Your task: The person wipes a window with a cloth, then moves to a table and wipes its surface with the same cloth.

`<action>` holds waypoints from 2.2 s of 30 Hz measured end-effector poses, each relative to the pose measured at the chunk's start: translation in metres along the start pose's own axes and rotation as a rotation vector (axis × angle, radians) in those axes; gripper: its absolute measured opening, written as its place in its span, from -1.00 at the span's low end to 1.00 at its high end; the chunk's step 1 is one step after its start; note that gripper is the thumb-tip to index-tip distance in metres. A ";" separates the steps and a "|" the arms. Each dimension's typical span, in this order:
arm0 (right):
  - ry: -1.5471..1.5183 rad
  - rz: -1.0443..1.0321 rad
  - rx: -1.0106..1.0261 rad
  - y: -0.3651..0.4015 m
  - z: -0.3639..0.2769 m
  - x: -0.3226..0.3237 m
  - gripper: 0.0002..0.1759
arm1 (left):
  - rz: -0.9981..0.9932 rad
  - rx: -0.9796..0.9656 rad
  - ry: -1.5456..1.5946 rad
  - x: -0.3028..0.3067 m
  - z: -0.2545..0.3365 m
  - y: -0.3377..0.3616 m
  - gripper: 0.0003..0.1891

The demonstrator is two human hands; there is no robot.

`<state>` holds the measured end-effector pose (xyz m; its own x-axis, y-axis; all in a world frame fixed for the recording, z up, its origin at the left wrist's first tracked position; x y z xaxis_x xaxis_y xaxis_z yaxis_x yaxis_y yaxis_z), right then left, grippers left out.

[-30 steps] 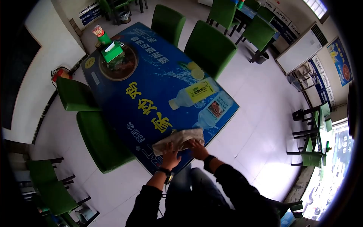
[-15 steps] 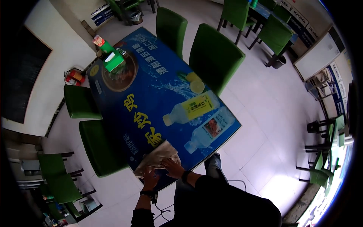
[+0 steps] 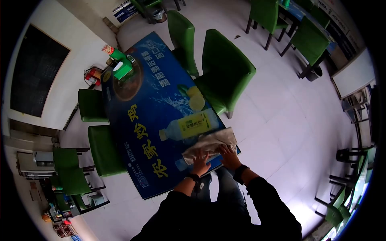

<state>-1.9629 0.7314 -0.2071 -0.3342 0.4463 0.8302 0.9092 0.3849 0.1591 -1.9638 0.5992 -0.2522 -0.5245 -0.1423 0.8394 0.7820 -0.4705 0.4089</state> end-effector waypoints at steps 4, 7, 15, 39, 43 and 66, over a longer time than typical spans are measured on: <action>0.118 -0.079 0.061 0.042 0.000 -0.011 -0.33 | -0.105 -0.111 -0.002 -0.003 0.012 0.020 -0.35; 0.148 -0.100 0.085 0.057 -0.012 0.003 -0.35 | -0.134 -0.155 -0.036 0.001 0.013 0.035 -0.36; 0.016 -0.028 -0.060 0.024 0.006 -0.002 -0.37 | -0.116 -0.059 -0.014 0.002 0.011 0.038 -0.43; 0.418 -0.113 0.141 -0.364 -0.002 0.003 -0.38 | 0.085 0.512 0.199 0.159 -0.209 -0.156 -0.34; 0.486 -0.063 0.409 -0.392 -0.121 -0.058 -0.44 | 0.199 0.669 0.110 0.174 -0.305 -0.068 -0.31; 0.098 -0.229 0.461 -0.251 -0.242 -0.133 -0.53 | 0.305 0.605 0.405 0.103 -0.309 0.088 -0.25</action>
<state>-2.0868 0.3800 -0.2288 -0.4667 0.2402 0.8512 0.6044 0.7893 0.1087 -2.0530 0.2744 -0.2403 -0.2485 -0.5495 0.7977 0.8973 0.1795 0.4032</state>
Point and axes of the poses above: each hand's wrist, its own y-axis away from the middle knuckle, its own x-axis out of the back of the hand, z = x × y, the point moved 9 cm from there along -y, towards the middle knuckle, and after that the axes turned 7 degrees about -z, right-handed, at the moved point
